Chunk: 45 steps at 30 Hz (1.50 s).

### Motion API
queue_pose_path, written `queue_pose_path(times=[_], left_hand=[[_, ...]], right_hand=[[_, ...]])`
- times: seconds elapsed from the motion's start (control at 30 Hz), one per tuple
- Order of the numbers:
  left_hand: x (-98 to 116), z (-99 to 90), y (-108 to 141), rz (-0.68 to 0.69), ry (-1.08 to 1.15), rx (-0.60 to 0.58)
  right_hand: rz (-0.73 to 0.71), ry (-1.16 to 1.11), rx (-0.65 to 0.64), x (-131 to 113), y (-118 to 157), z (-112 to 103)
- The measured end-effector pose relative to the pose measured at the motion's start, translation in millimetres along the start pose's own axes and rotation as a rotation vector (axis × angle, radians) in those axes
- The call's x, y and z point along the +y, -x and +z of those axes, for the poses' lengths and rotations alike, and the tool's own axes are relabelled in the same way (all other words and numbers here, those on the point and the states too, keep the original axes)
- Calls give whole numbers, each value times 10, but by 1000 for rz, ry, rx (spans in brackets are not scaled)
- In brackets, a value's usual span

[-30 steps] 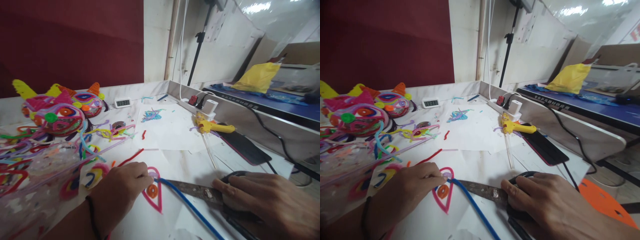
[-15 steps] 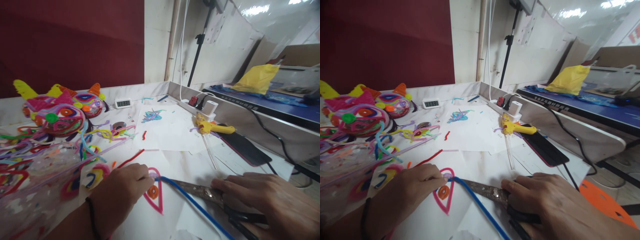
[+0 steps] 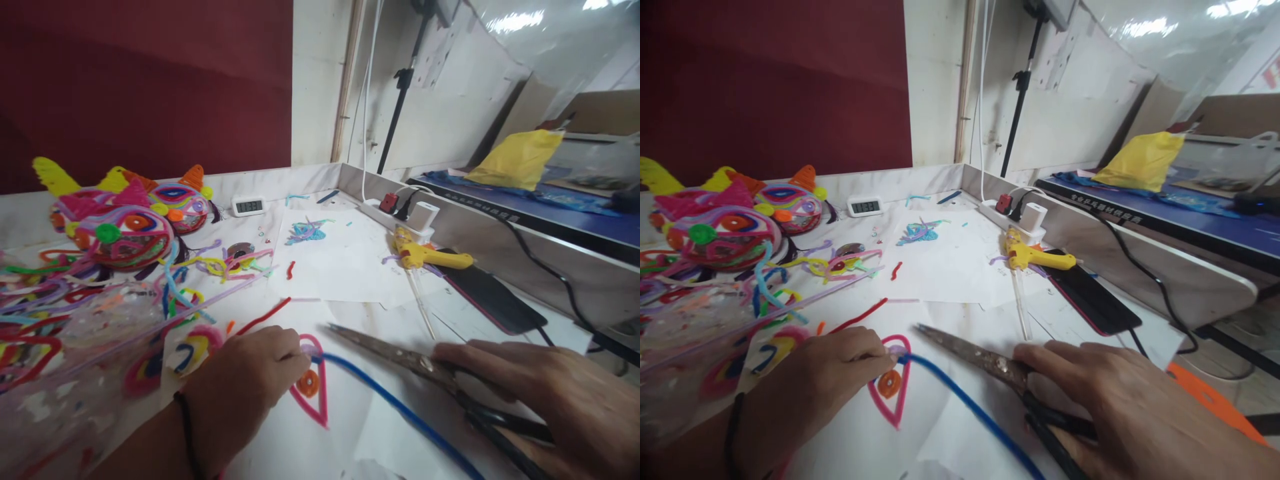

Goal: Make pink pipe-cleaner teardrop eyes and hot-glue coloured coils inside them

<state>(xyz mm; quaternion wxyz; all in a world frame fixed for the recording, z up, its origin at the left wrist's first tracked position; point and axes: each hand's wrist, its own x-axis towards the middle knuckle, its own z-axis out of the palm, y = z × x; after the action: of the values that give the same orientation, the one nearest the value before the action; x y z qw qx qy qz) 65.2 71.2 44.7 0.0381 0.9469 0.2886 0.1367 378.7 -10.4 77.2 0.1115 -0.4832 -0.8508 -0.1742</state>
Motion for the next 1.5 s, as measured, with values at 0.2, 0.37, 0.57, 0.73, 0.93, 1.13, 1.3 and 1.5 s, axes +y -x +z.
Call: queue_pose_path(times=[0.2, 0.37, 0.57, 0.73, 0.93, 1.13, 1.3, 1.5], left_hand=[[10, -5, -2, -55, 39, -8], [6, -21, -1, -53, 23, -7], [-21, -28, -20, -33, 72, 54], [-29, -2, -14, -35, 97, 103], [-43, 11, -13, -18, 102, 120], [-68, 4, -13, 3, 110, 99], [-45, -28, -15, -13, 38, 20], [-28, -29, -27, -57, 12, -41]], right_hand=[[81, 24, -144, 47, -276, 62], [199, 41, -261, -28, -458, 237], [216, 5, -257, -173, -525, 170], [104, -333, -186, -464, -563, 54], [113, -463, -342, -688, -615, 207], [193, -420, -274, -591, -707, 281], [240, -320, -229, -486, -874, 204], [159, -400, -211, -575, -720, 209]])
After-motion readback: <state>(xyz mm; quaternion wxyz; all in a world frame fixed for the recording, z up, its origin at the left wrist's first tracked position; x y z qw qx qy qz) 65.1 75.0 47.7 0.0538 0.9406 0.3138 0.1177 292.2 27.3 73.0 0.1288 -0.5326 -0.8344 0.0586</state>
